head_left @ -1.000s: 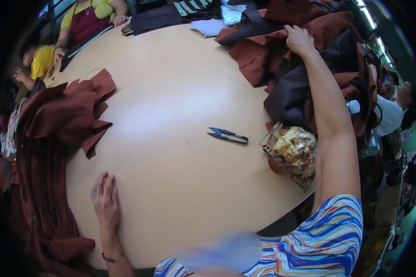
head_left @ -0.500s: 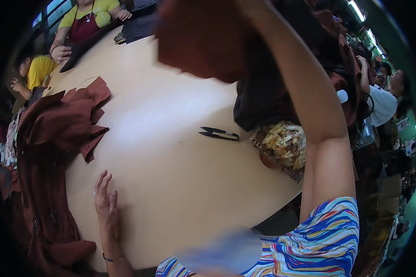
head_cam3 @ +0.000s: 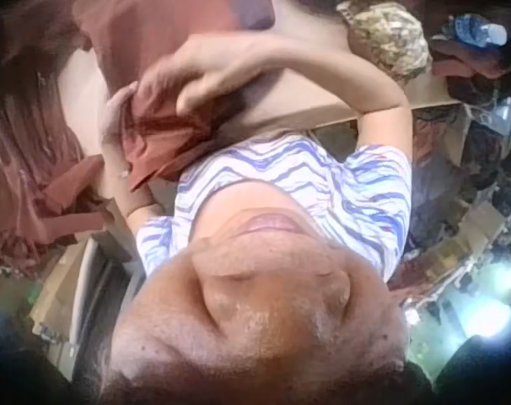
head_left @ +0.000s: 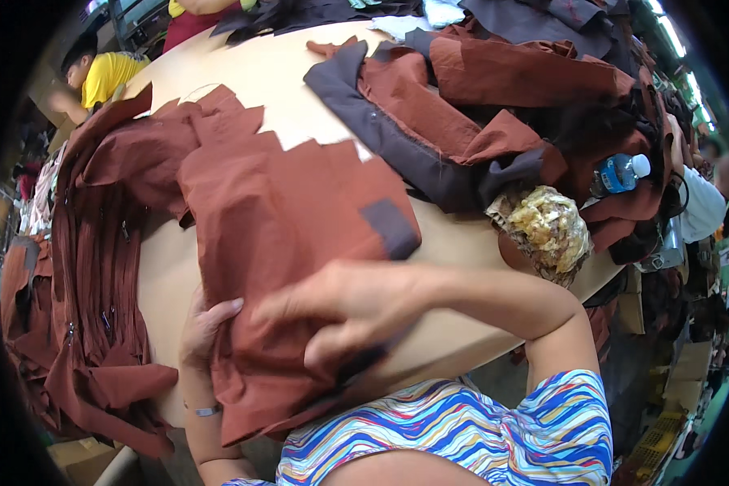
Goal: The person aligns two pieces of reddish-brown fabric and holds them together by hand. The person picks up a small pincushion and places it next to the fabric, then handles various fabric strips and pieces on the table.
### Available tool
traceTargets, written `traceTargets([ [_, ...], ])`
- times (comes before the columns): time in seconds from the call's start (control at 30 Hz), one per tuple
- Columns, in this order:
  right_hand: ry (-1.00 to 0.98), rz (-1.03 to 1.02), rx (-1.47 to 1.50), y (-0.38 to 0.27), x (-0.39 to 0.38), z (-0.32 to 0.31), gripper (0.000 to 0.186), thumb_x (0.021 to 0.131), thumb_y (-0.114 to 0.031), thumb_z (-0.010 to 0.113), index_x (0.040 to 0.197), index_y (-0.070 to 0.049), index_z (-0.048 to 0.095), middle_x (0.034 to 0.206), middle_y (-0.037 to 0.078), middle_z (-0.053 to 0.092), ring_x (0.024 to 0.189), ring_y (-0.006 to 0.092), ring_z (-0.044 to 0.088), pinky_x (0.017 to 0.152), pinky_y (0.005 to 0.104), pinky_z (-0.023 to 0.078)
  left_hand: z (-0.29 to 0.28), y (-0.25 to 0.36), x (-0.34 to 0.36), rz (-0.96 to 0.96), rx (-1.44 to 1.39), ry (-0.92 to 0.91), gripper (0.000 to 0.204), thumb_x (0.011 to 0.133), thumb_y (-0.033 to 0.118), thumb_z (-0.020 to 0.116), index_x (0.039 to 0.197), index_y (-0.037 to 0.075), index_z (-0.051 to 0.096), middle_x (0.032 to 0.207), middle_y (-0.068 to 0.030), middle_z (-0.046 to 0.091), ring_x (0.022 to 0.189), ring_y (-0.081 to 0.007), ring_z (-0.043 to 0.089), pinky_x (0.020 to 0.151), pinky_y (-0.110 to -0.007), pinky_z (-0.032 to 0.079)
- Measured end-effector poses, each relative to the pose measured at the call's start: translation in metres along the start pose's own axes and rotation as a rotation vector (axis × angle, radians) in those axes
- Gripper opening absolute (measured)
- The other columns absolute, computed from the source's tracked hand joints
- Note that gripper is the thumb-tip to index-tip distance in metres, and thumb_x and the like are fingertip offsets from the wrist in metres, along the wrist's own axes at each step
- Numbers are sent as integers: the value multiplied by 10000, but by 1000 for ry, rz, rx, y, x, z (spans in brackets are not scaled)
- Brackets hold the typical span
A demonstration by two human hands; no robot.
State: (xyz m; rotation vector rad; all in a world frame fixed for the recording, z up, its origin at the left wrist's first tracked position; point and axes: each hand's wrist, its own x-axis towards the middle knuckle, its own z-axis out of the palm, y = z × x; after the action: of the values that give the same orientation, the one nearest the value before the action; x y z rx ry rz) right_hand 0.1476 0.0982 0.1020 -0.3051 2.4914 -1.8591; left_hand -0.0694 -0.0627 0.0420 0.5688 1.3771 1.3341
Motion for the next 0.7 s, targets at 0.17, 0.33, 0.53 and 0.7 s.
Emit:
traceTargets([
  [0.17,484,430,-680,45,-41,-51,398,812,-196,606,1178,-70,518,1118,159,582,1000,284,579,846,379,459,-30,1,-23,-57,165,140,551,736,-14,594,1259,-34,421,1189,-100,528,1069,-186,514,946,-302,386],
  [0.33,743,593,-1055,76,-58,-77,359,794,-227,614,1121,-94,549,1110,101,580,1017,274,554,837,393,448,-36,-4,-16,14,197,138,600,761,7,590,1312,-28,356,1258,-119,473,1146,-204,462,991,-316,339],
  [0.53,921,1057,-1327,99,-68,-126,505,790,-280,613,1249,-136,462,1230,123,510,1140,321,483,1003,541,285,-22,-5,-4,164,272,128,638,791,9,569,1361,-21,282,1320,-125,414,1207,-212,412,1035,-320,288],
  [0.7,726,1132,-1051,88,-49,-126,796,696,-282,664,1376,-225,255,1194,150,540,1116,326,515,912,483,420,-30,-11,-3,149,269,105,603,798,21,572,1343,-23,319,1294,-117,442,1184,-198,433,1012,-309,312],
])
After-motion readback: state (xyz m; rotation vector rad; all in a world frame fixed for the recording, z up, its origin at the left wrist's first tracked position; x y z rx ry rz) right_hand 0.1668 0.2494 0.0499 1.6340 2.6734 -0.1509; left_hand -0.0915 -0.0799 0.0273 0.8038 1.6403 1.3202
